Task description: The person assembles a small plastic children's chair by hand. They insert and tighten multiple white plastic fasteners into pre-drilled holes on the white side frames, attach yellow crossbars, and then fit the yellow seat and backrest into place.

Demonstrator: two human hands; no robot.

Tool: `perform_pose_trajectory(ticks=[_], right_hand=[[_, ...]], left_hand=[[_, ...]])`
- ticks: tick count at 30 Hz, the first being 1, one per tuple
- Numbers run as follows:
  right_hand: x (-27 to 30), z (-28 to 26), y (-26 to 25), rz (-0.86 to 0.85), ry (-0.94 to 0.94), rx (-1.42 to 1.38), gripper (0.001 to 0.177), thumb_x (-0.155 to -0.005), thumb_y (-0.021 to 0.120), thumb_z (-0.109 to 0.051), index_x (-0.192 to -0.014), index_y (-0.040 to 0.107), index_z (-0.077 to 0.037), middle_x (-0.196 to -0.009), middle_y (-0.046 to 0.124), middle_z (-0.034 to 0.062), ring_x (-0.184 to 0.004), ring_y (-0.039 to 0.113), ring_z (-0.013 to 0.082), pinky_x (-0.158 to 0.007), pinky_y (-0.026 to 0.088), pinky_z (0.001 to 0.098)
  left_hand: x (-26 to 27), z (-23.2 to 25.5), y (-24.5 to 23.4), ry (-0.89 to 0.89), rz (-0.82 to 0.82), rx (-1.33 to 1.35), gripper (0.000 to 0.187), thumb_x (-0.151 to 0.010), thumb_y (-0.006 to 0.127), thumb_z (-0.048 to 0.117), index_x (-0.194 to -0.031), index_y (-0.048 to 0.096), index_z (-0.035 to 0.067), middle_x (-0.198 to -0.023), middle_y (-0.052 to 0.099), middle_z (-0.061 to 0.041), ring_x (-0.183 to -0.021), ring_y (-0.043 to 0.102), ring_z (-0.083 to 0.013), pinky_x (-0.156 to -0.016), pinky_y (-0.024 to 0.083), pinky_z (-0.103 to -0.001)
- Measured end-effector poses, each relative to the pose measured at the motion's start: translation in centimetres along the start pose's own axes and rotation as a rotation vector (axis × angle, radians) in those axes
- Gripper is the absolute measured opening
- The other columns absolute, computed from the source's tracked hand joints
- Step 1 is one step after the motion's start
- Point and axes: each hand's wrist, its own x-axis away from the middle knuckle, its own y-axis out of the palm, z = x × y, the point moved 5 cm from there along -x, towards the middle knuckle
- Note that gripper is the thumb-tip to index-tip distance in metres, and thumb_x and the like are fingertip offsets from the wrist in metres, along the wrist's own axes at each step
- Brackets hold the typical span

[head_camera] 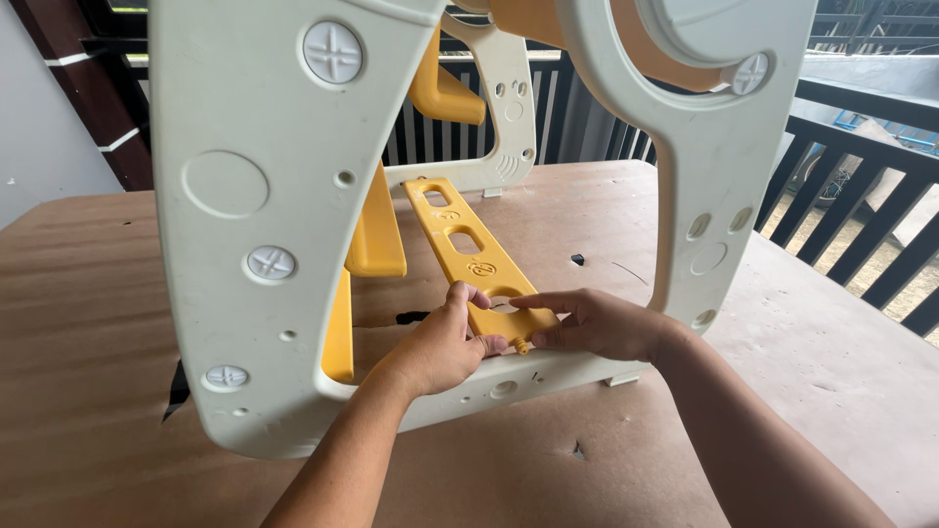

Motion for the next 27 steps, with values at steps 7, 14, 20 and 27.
perform_pose_trajectory(ticks=[7, 14, 20, 27], right_hand=[[-0.7, -0.5, 0.5, -0.026, -0.058, -0.14, 0.05, -0.095, 0.06, -0.03, -0.146, 0.058, -0.031, -0.125, 0.076, 0.0032, -0.095, 0.073, 0.0094, -0.092, 0.06, 0.0281], [-1.3, -0.4, 1.6, 0.017, -0.008, 0.042, 0.05, -0.092, 0.065, -0.032, -0.142, 0.061, -0.036, -0.129, 0.071, 0.0, -0.091, 0.07, 0.0119, -0.091, 0.057, 0.0297], [-2.4, 0.3, 2.3, 0.02, 0.012, 0.029, 0.042, -0.094, 0.065, -0.03, -0.136, 0.068, -0.03, -0.121, 0.079, 0.0039, -0.09, 0.07, 0.0187, -0.088, 0.058, 0.0323], [-3.7, 1.2, 3.1, 0.004, 0.042, 0.141, 0.041, -0.1, 0.048, -0.042, -0.134, 0.069, -0.032, -0.126, 0.075, 0.0007, -0.112, 0.069, 0.0174, -0.103, 0.051, 0.0367]], left_hand=[[1.3, 0.3, 0.0, -0.041, 0.022, 0.009, 0.033, -0.094, 0.065, 0.025, -0.126, 0.058, 0.016, -0.11, 0.074, -0.005, -0.1, 0.071, -0.0147, -0.089, 0.055, -0.035], [1.3, 0.1, 0.3, -0.125, 0.084, -0.114, 0.038, -0.089, 0.074, 0.023, -0.124, 0.062, 0.017, -0.126, 0.068, -0.009, -0.113, 0.068, -0.0216, -0.097, 0.055, -0.039], [1.2, -0.6, 0.7, -0.153, 0.051, -0.117, 0.046, -0.089, 0.062, 0.013, -0.134, 0.064, 0.025, -0.136, 0.066, -0.009, -0.121, 0.066, -0.0232, -0.105, 0.051, -0.039], [0.5, -0.7, 1.2, -0.2, -0.03, -0.173, 0.058, -0.087, 0.047, 0.013, -0.142, 0.06, 0.026, -0.142, 0.062, -0.008, -0.131, 0.059, -0.0261, -0.114, 0.044, -0.041]])
